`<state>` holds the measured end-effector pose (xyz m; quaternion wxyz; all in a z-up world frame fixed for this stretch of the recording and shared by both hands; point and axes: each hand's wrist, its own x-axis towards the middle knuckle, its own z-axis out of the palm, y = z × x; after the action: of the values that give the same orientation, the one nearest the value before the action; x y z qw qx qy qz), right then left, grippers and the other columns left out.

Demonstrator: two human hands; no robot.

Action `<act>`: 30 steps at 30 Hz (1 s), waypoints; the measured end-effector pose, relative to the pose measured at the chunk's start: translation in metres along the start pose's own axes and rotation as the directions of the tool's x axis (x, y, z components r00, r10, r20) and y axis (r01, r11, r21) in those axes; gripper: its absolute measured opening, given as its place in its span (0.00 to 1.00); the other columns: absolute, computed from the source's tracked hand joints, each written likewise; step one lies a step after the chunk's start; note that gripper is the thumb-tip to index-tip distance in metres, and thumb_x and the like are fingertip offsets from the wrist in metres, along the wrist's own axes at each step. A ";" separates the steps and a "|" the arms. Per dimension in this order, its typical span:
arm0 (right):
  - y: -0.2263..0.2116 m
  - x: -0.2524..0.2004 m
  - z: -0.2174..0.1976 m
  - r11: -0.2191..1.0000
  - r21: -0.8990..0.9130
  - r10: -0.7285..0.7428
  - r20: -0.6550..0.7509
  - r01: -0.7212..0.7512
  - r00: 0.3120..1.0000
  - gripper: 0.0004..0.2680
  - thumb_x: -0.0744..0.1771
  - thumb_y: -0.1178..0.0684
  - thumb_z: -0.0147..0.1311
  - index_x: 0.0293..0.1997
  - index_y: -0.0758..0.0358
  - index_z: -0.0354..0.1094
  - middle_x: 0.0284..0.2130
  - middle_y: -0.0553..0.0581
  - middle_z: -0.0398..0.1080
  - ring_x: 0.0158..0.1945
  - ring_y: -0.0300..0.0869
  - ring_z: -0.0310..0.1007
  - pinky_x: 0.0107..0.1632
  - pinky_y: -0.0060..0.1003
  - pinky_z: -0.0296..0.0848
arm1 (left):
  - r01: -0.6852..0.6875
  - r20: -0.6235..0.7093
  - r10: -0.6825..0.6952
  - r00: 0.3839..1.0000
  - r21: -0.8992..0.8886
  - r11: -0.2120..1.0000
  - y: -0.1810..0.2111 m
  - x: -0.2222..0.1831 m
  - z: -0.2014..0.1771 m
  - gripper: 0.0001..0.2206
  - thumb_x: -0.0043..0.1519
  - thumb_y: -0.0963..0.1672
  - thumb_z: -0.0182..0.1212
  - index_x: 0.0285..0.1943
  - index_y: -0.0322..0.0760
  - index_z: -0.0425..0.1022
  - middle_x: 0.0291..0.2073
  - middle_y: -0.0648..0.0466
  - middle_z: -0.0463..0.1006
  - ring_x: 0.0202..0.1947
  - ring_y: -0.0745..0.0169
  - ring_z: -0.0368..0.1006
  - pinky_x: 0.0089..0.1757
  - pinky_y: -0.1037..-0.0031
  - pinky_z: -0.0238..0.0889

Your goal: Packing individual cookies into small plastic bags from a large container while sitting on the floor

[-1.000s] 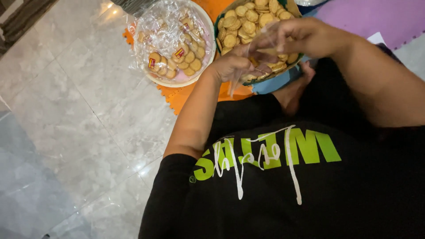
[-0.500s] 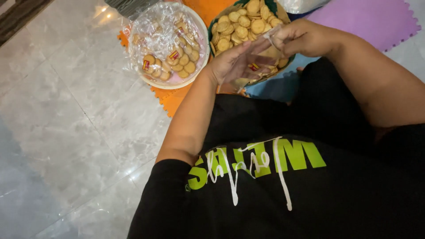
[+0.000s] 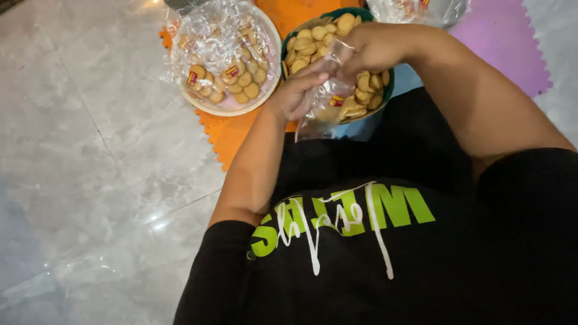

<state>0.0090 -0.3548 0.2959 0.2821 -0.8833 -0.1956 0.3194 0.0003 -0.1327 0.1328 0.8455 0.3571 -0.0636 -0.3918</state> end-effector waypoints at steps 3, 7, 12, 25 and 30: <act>0.017 0.026 -0.005 0.984 -0.131 -0.130 -0.089 0.118 0.987 0.14 0.68 0.46 0.60 0.23 0.64 0.70 0.17 0.52 0.64 0.21 0.42 0.58 0.31 0.37 0.62 | 0.067 0.063 -0.059 0.996 -0.120 0.991 0.003 -0.001 0.013 0.29 0.65 0.43 0.64 0.74 0.33 0.59 0.64 0.43 0.69 0.60 0.41 0.72 0.60 0.48 0.68; 0.025 0.035 -0.003 0.959 -0.085 -0.271 -0.008 0.269 0.963 0.12 0.65 0.54 0.58 0.19 0.63 0.65 0.14 0.51 0.60 0.19 0.40 0.55 0.29 0.37 0.61 | 0.024 -0.008 -0.028 1.000 -0.338 0.941 -0.020 0.007 0.001 0.30 0.62 0.46 0.66 0.74 0.36 0.61 0.66 0.40 0.69 0.63 0.30 0.68 0.59 0.37 0.63; 0.030 0.033 -0.002 0.967 0.123 -0.242 0.171 0.223 0.955 0.08 0.62 0.59 0.54 0.19 0.62 0.68 0.16 0.50 0.71 0.20 0.36 0.65 0.31 0.29 0.66 | -0.063 -0.060 0.051 0.997 -0.225 0.972 -0.022 0.010 0.025 0.22 0.64 0.52 0.63 0.57 0.29 0.72 0.46 0.40 0.81 0.45 0.44 0.80 0.52 0.56 0.72; 0.222 0.135 0.118 0.913 -0.298 0.080 -0.538 -0.278 0.839 0.25 0.65 0.41 0.60 0.68 0.59 0.65 0.62 0.64 0.61 0.65 0.65 0.55 0.67 0.55 0.52 | -0.005 0.065 0.020 0.998 -0.220 0.975 -0.009 0.001 0.015 0.38 0.63 0.58 0.57 0.75 0.31 0.59 0.56 0.35 0.78 0.51 0.41 0.79 0.56 0.52 0.73; 0.206 0.121 0.124 0.703 -0.674 -0.521 -0.706 -0.228 0.480 0.04 0.64 0.51 0.63 0.35 0.57 0.75 0.35 0.53 0.72 0.37 0.51 0.72 0.66 0.48 0.65 | 0.059 0.172 0.001 0.985 -0.344 0.937 -0.017 0.000 0.003 0.41 0.62 0.59 0.60 0.79 0.34 0.55 0.56 0.33 0.77 0.52 0.39 0.79 0.52 0.55 0.77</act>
<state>0.0468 -0.4024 0.0331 0.0165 -0.9313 -0.2129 -0.2951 -0.0119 -0.1420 0.1241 0.8808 0.1683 -0.0600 -0.4384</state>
